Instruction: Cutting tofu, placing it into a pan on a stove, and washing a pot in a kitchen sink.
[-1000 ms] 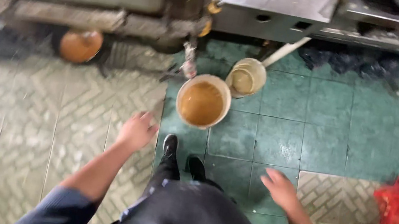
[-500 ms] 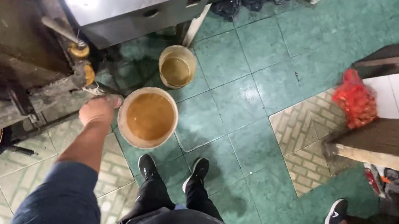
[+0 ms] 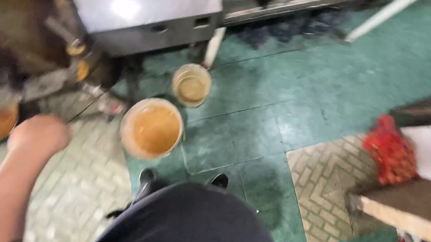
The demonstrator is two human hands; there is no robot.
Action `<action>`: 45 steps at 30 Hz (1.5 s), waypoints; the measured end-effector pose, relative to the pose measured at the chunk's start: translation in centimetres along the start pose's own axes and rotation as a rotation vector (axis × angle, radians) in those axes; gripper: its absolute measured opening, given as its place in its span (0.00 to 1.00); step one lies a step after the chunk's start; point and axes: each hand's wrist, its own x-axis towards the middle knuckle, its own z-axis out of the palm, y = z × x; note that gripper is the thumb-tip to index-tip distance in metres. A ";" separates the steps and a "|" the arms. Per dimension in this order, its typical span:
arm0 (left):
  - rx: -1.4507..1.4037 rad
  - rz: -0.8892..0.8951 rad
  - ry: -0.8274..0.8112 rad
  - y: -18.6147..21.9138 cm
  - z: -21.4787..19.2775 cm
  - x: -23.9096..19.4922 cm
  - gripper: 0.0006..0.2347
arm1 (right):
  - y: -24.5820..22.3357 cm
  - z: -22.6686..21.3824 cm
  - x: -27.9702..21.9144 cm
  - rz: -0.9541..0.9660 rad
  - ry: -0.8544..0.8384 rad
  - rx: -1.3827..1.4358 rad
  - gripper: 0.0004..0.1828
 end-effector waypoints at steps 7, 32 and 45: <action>-0.431 0.329 0.260 13.9 2.6 -1.8 0.15 | 27.1 3.1 26.3 0.255 0.073 0.082 0.18; -0.306 0.707 0.624 85.0 -47.7 21.9 0.12 | 49.2 19.5 36.3 1.292 -0.499 1.234 0.27; -0.347 0.314 0.564 102.4 -49.8 39.3 0.12 | 83.6 7.2 84.4 1.038 0.005 1.876 0.27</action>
